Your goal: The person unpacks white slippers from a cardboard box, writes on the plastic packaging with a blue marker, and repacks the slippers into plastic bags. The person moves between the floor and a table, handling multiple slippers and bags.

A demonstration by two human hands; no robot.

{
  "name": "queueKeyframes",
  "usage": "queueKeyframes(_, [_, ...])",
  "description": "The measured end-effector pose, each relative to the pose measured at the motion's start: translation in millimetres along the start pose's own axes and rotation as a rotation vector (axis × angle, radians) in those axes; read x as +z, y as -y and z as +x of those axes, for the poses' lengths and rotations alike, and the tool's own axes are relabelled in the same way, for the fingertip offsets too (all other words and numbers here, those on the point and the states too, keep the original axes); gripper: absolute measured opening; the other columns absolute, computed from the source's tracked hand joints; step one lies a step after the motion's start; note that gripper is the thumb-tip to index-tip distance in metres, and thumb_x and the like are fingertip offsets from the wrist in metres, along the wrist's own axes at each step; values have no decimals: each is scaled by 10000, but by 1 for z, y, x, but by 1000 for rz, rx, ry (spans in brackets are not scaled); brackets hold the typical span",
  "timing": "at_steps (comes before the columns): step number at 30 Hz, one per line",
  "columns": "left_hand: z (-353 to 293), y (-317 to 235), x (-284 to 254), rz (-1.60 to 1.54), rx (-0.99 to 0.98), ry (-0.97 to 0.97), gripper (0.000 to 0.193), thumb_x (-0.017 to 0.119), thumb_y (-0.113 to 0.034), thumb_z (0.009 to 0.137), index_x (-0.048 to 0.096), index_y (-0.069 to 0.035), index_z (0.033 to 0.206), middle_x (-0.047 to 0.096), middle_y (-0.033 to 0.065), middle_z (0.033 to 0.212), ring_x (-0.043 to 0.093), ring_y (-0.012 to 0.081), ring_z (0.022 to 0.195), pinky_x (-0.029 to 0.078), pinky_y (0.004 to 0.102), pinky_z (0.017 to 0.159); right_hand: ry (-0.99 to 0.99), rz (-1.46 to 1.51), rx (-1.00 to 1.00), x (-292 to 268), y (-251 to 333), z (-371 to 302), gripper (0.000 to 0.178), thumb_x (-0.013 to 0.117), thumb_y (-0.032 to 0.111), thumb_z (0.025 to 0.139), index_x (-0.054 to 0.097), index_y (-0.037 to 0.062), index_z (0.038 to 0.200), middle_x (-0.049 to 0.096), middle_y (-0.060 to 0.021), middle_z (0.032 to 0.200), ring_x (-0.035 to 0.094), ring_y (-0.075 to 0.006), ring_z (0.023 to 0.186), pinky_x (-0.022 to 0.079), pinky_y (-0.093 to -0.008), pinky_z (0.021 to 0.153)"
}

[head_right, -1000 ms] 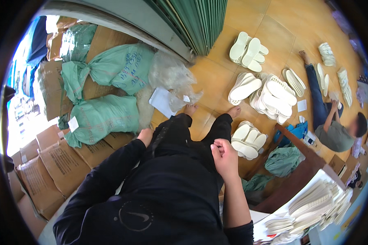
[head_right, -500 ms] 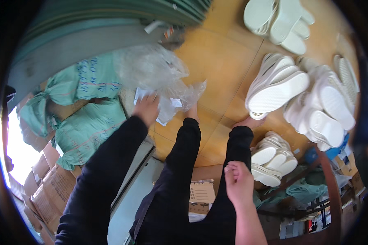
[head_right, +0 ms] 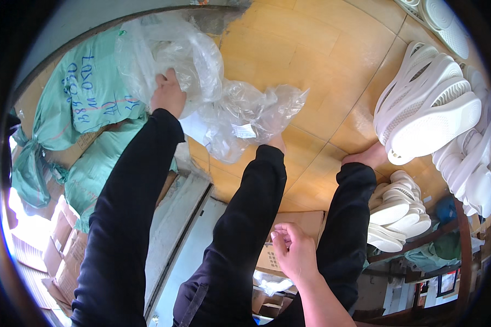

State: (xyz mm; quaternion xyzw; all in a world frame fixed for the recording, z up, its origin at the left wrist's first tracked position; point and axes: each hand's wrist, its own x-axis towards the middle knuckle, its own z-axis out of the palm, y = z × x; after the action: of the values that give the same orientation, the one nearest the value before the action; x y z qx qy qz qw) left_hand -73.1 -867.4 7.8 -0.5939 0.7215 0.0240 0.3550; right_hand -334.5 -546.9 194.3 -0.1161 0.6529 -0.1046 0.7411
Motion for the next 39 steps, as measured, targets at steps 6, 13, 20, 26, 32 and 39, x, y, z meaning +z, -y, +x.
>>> queueKeyframes(6, [37, -6, -17, 1, 93, 185, 265, 680, -183, 848, 635, -63, 1080, 598, 195, 1163, 676, 387, 988, 548, 471, 819, -51, -62, 8, -1, -6, 7, 231, 655, 196, 959, 660, -4, 1074, 747, -152, 932, 736, -244, 791, 585, -334, 731])
queueKeyframes(13, [-142, -10, -126, -702, 334, -479, 255, 738, 63, 715, 533, -31, 834, 579, 169, 1179, 569, 292, 1093, 464, 377, 942, 4, 397, -131, -11, 36, 8, 295, 667, 193, 974, 613, -21, 1169, 711, -144, 1069, 680, -176, 968, 552, -322, 832])
queueKeyframes(20, [-300, -23, -202, -939, 539, -99, 299, 795, 15, 614, 589, -80, 809, 620, 186, 1084, 636, 329, 927, 518, 384, 825, 209, 1182, -215, -24, 101, 48, 543, 717, 198, 924, 485, -2, 1372, 621, -138, 1169, 638, -172, 1033, 529, -320, 877])
queueKeyframes(26, [-312, -6, -170, -964, 133, 18, 223, 739, 31, 644, 569, -37, 773, 650, 127, 986, 663, 312, 946, 529, 393, 827, -222, 1038, -236, -74, 71, 39, 350, 700, 56, 905, 556, -37, 1210, 688, -105, 949, 667, -143, 854, 530, -258, 738])
queueKeyframes(32, [-275, -3, -139, -830, 40, -9, 263, 719, -21, 751, 657, -11, 1006, 639, 165, 1169, 621, 360, 1085, 473, 422, 992, -402, 1055, -51, -101, 35, 10, 274, 613, 54, 965, 551, -35, 1217, 685, -105, 1075, 671, -173, 928, 539, -301, 823])
queueKeyframes(39, [-274, -63, -156, -1312, -206, 328, 630, 721, -247, 929, 442, 1, 1436, 545, 179, 1354, 564, 287, 1214, 460, 402, 1013, -210, 1286, -102, -91, 9, -33, 302, 501, 23, 984, 585, -1, 1272, 668, -116, 1222, 669, -224, 1072, 551, -385, 939])
